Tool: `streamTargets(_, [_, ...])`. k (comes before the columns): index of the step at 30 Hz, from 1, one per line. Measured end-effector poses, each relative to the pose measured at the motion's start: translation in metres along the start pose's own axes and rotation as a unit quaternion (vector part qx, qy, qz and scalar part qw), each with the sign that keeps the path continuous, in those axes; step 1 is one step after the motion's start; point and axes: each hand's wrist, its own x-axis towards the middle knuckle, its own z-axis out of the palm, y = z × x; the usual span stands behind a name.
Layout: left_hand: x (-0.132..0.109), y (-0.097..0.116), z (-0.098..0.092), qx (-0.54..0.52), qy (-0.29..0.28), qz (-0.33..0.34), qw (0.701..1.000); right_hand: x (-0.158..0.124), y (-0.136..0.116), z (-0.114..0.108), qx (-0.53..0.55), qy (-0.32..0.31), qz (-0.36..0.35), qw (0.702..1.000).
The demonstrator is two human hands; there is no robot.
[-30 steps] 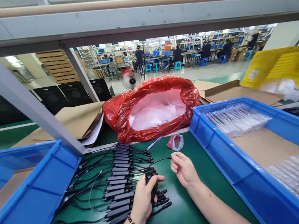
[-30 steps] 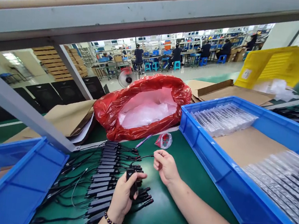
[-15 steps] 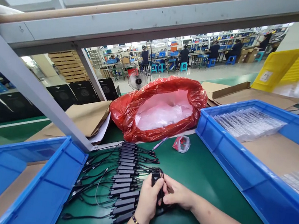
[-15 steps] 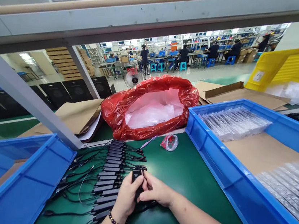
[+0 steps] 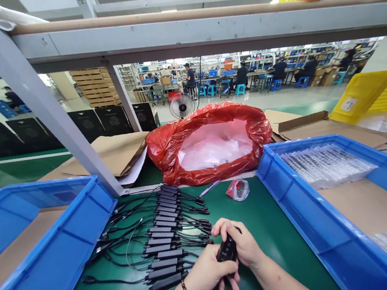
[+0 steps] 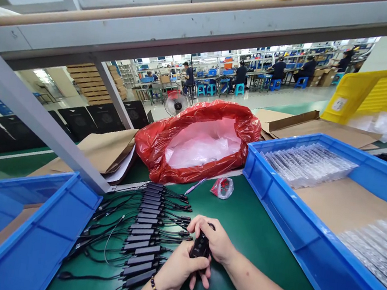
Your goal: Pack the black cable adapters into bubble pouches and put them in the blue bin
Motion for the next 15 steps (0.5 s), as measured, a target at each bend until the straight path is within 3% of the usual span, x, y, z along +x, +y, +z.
streamTargets(3, [0.001, -0.001, -0.001, -0.024, 0.002, 0.010, 1.000, 0.000, -0.004, -0.002, 0.020, -0.016, -0.014, 1.000])
streamTargets(6, [0.001, 0.000, -0.003, -0.033, 0.047, 0.038, 0.998, 0.016, -0.015, -0.004, 0.006, 0.000, -0.025, 1.000])
streamTargets(9, [0.000, 0.003, -0.006, -0.041, 0.084, 0.059, 0.994, 0.059, -0.030, -0.015, -0.157, 0.038, -0.052, 0.986])
streamTargets(10, [-0.001, 0.003, -0.007, -0.042, 0.089, 0.063, 0.993, 0.080, -0.033, -0.020, -0.250, 0.046, -0.081, 0.964])
streamTargets(12, [-0.001, 0.002, -0.009, -0.039, 0.094, 0.070, 0.992, 0.125, -0.033, -0.032, -0.446, 0.070, -0.107, 0.886])
streamTargets(14, [0.000, 0.001, -0.011, -0.032, 0.099, 0.071, 0.992, 0.170, -0.027, -0.045, -0.627, 0.065, -0.030, 0.776])
streamTargets(15, [0.001, 0.000, -0.012, -0.029, 0.100, 0.069, 0.992, 0.190, -0.022, -0.051, -0.646, 0.058, -0.014, 0.761])
